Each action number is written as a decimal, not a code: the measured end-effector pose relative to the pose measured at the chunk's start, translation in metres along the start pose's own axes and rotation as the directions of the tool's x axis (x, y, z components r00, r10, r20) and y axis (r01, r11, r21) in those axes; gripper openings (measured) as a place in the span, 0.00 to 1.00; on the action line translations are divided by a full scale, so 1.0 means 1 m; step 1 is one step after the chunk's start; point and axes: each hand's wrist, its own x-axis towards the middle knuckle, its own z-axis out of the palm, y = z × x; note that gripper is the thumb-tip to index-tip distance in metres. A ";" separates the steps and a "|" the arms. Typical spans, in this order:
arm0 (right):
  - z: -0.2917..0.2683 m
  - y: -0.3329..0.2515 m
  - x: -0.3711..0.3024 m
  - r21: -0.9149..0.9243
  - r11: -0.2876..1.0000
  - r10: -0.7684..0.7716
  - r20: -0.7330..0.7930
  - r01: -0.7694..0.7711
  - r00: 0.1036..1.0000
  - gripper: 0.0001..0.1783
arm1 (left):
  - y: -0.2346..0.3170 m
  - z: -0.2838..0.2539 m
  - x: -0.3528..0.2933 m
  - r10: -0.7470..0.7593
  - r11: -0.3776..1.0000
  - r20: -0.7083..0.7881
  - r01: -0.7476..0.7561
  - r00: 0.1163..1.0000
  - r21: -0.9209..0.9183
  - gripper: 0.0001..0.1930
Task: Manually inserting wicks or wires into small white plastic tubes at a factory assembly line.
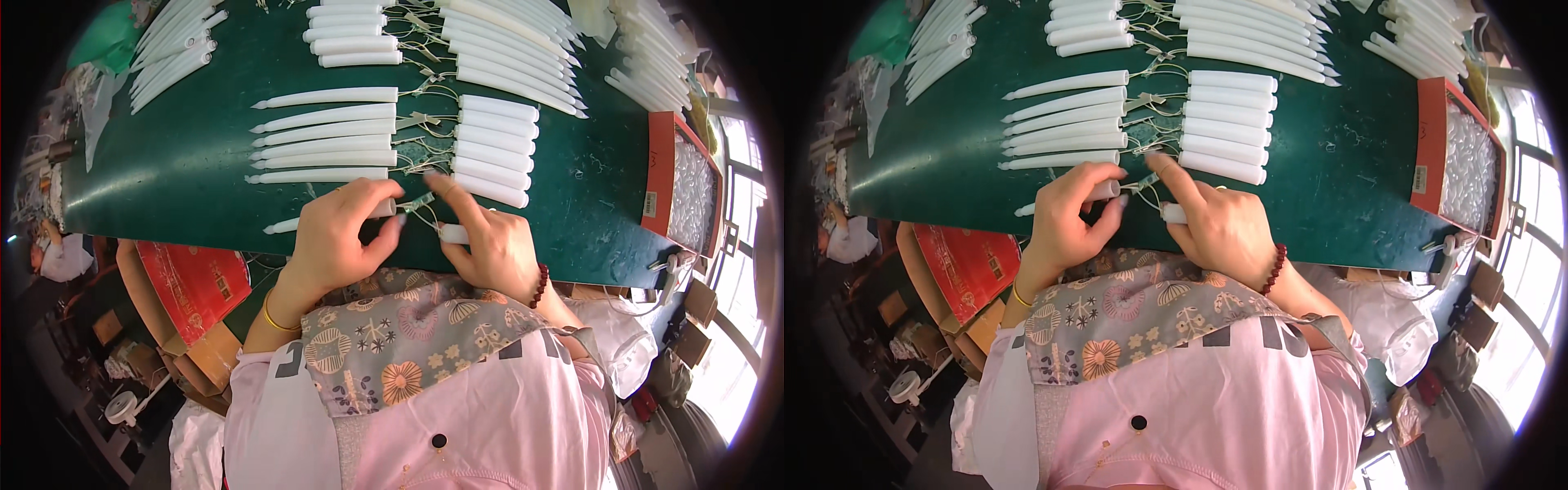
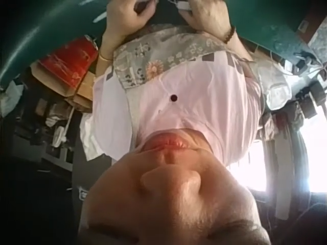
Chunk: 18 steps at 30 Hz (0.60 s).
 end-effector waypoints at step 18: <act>0.000 -0.002 0.008 0.649 0.631 0.337 0.263 -0.424 0.904 0.07 | -0.025 -0.014 -0.004 0.278 0.959 0.027 -0.279 0.960 0.047 0.23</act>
